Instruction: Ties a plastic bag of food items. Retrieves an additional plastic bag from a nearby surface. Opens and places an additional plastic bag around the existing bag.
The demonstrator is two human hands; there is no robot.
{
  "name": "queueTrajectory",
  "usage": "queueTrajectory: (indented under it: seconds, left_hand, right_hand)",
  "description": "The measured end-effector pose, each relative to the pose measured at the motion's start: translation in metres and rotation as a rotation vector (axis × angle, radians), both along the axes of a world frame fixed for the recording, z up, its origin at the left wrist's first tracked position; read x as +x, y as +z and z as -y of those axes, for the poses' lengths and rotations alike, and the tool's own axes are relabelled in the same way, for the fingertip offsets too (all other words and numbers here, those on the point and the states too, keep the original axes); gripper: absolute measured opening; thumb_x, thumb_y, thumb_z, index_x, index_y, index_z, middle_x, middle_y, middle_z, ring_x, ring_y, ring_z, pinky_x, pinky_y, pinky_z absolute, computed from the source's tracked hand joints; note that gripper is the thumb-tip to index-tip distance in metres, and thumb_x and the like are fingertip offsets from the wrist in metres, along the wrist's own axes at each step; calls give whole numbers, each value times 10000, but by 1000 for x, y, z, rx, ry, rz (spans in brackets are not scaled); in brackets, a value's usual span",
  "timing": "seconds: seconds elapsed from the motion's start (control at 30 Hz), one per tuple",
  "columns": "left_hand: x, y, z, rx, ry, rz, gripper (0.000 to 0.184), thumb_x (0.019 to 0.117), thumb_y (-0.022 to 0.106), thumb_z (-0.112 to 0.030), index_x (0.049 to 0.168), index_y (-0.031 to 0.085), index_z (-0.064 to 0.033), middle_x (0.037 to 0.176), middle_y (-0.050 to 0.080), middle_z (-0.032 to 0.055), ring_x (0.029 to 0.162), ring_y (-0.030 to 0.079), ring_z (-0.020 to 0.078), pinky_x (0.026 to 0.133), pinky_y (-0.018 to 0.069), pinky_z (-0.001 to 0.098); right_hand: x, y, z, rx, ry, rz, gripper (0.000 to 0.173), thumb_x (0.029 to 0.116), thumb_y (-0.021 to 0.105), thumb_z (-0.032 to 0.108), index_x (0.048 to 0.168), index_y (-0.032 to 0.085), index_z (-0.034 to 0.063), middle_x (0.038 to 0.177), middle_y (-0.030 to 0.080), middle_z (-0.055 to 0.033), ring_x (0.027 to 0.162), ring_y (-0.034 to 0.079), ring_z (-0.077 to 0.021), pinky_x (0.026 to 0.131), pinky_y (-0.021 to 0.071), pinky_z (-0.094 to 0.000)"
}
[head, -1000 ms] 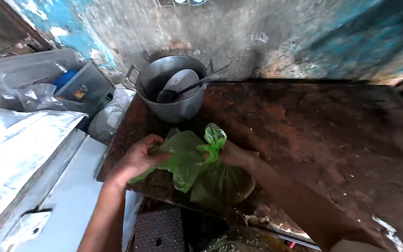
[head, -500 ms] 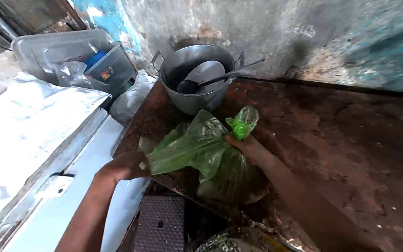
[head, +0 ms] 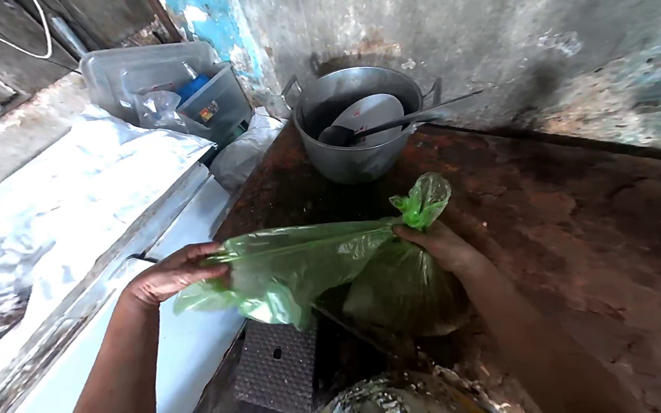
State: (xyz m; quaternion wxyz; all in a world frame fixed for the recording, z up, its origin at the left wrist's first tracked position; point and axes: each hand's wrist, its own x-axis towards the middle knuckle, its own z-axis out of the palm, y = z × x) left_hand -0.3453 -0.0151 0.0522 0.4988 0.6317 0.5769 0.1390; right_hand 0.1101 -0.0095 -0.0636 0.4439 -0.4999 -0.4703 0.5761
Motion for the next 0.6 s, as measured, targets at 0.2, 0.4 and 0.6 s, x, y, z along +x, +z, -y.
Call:
queueTrajectory:
  seconds: [0.2, 0.4, 0.6]
  left_hand:
    - [10, -6, -3, 81, 218, 25, 219, 892, 675, -149, 1106, 643, -110, 862, 720, -110, 758, 684, -22, 723, 591, 187]
    - [-22, -7, 12, -21, -8, -30, 280, 845, 716, -74, 1121, 693, -106, 958, 745, -82, 888, 701, 14, 851, 591, 238]
    - [-32, -19, 23, 124, 481, -131, 48, 960, 680, -79, 994, 651, -62, 758, 669, -58, 598, 600, -11, 555, 513, 171]
  right_hand:
    - [-8, 10, -2, -53, -83, 149, 389, 987, 659, 91, 1319, 530, -66, 1137, 640, -118, 974, 625, -73, 872, 539, -249]
    - [-1, -1, -13, -102, -230, 126, 346, 1037, 614, 235, 1249, 567, -34, 1002, 623, -56, 847, 590, -43, 791, 517, -233]
    - [-13, 1, -15, -77, -203, 169, 318, 1019, 644, 217, 1199, 591, -40, 962, 625, -42, 817, 591, -36, 778, 513, -227]
